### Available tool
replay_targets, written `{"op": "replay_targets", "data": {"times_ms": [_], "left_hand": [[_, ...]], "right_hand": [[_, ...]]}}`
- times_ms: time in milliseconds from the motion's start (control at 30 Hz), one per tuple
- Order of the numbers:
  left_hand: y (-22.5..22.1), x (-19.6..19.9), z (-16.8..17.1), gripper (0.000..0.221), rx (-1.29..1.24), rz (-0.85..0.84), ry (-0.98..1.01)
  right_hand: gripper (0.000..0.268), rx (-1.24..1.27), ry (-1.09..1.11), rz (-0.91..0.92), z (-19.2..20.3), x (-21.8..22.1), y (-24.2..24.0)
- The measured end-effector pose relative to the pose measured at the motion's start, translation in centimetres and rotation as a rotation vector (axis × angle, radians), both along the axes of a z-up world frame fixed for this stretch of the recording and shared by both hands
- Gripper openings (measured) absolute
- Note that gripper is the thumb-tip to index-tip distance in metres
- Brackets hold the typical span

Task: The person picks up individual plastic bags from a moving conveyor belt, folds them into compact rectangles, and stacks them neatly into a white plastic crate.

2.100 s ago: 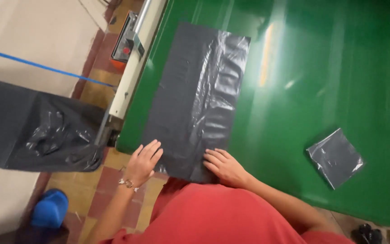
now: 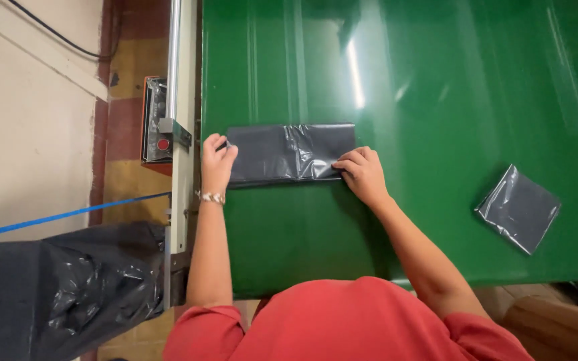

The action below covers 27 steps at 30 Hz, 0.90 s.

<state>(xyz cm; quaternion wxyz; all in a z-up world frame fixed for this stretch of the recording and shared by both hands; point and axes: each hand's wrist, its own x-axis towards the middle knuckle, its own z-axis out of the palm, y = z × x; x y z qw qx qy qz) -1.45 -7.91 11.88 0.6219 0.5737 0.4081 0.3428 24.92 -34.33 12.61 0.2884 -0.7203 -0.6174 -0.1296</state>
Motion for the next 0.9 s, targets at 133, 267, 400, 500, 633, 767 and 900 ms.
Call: {"op": "replay_targets", "data": {"times_ms": [133, 267, 400, 500, 633, 767, 900], "left_hand": [[-3.4, -2.5, 1.9, 0.064, 0.441, -0.090, 0.358], [-5.4, -3.7, 0.9, 0.050, 1.403, -0.252, 0.758], [-3.5, -3.5, -3.1, 0.008, 1.870, -0.245, 0.710], [-2.5, -2.4, -3.3, 0.014, 1.925, -0.359, 0.694], [-4.8, -1.3, 0.1, 0.010, 1.792, -0.569, 0.691], [-10.8, -0.6, 6.4, 0.013, 1.224, -1.095, 0.803], [-12.8, 0.6, 9.0, 0.018, 0.676, -1.363, 0.647]], "right_hand": [[0.032, 0.030, 0.001, -0.010, -1.1, 0.0, -0.3], [0.025, 0.021, -0.078, -0.034, -0.2, -1.0, -0.5], [0.028, -0.039, -0.241, -0.069, 1.3, -3.7, 0.8], [0.064, -0.083, -0.191, 0.126, 4.7, -8.1, 2.9], [0.070, -0.085, -0.088, 0.300, 2.2, -11.7, 4.2], [0.039, 0.032, 0.043, 0.415, -0.3, -14.0, 0.9], [0.010, -0.008, 0.293, 0.515, 0.2, -14.7, -3.4]]}}
